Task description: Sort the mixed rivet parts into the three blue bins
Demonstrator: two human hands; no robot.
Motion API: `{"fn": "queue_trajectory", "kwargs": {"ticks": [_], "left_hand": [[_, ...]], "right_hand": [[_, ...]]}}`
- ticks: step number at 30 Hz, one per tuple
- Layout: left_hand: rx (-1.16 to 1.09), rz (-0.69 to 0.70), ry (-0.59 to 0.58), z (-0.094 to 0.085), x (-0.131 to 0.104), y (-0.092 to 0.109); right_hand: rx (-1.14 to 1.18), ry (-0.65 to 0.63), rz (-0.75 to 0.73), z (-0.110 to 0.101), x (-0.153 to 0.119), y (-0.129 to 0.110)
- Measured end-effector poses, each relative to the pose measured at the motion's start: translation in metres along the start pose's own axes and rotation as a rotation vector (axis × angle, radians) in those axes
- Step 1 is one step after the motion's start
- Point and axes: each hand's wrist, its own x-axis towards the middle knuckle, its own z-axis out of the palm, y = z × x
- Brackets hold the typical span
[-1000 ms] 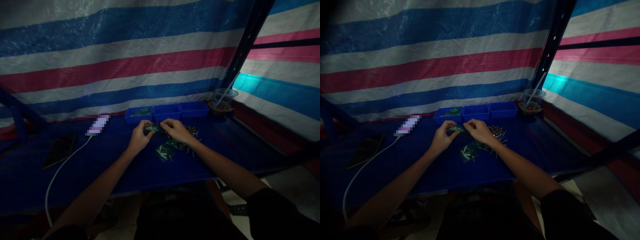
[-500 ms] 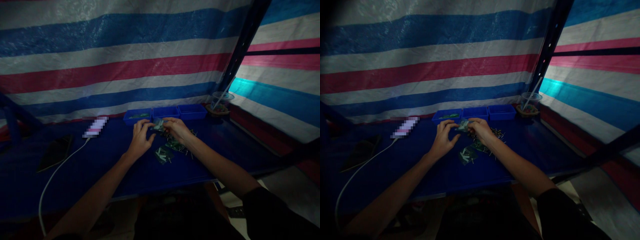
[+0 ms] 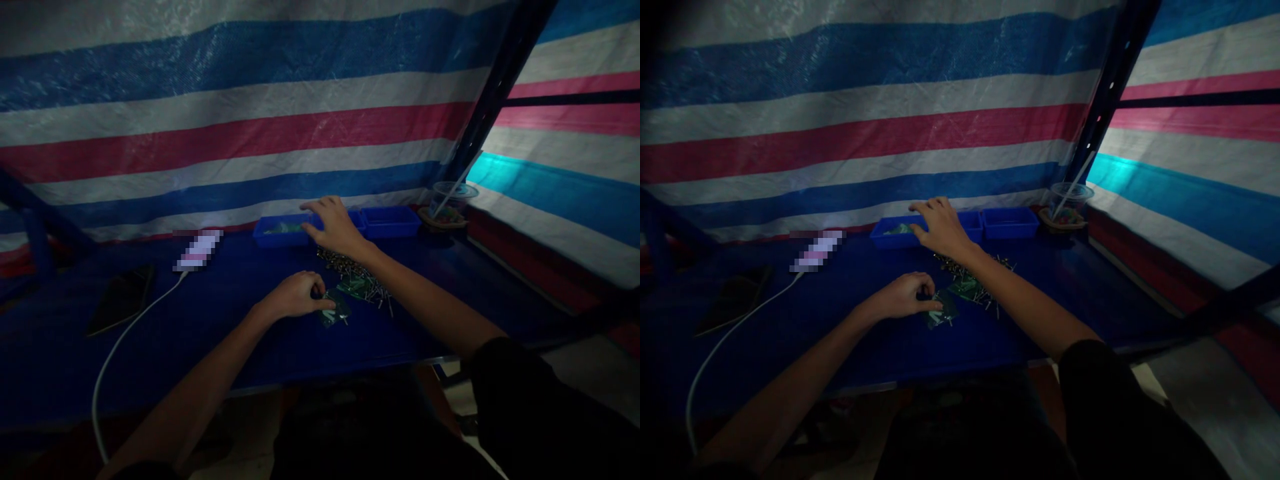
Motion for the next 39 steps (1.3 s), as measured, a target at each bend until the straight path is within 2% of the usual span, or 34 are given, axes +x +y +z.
{"fn": "queue_trajectory", "kwargs": {"ticks": [2,4,7,10,12,14,16,18,21,24,28,31,33,36,38,39], "left_hand": [[-0.052,-0.065,-0.04,-0.001,0.0,-0.001],[-0.102,-0.119,-0.015,-0.002,0.001,-0.003],[-0.223,-0.156,0.076,-0.001,0.003,-0.01],[-0.443,-0.174,0.197,0.001,0.009,-0.017],[-0.542,-0.149,0.373,0.002,0.013,-0.018],[-0.541,-0.078,0.63,0.003,0.015,-0.016],[-0.483,0.036,0.868,0.004,0.015,-0.011],[-0.407,0.172,1.001,0.006,0.013,-0.007],[-0.23,0.309,0.979,0.005,0.007,-0.002],[-0.049,0.36,0.845,-0.001,0.002,0.003],[0.0,0.431,0.741,-0.008,-0.001,0.009],[-0.056,0.393,0.792,-0.012,0.0,0.008],[-0.103,0.314,0.857,-0.014,0.001,0.004],[-0.106,0.196,0.893,-0.014,0.003,-0.005],[-0.058,0.161,0.813,-0.011,0.005,-0.009],[-0.033,0.157,0.751,-0.008,0.006,-0.01]], "right_hand": [[0.066,0.006,0.051,0.002,-0.025,0.005],[0.119,0.011,0.079,-0.001,-0.047,0.013],[0.164,0.043,0.137,-0.01,-0.069,0.023],[0.207,0.109,0.239,-0.016,-0.075,0.022],[0.275,0.119,0.297,-0.016,-0.075,0.015],[0.437,0.055,0.38,-0.013,-0.074,0.006],[0.698,-0.086,0.509,-0.009,-0.074,-0.005],[1.014,-0.253,0.647,-0.006,-0.074,-0.013],[1.401,-0.359,0.808,-0.005,-0.073,-0.018],[1.527,-0.327,0.859,-0.007,-0.072,-0.014],[1.488,-0.206,0.871,-0.007,-0.07,-0.008],[1.394,-0.079,0.869,-0.01,-0.068,-0.005],[1.265,0.077,0.829,-0.015,-0.065,0.001],[0.948,0.422,0.699,-0.029,-0.054,0.017],[0.712,0.593,0.526,-0.039,-0.041,0.027],[0.597,0.64,0.424,-0.043,-0.032,0.03]]}}
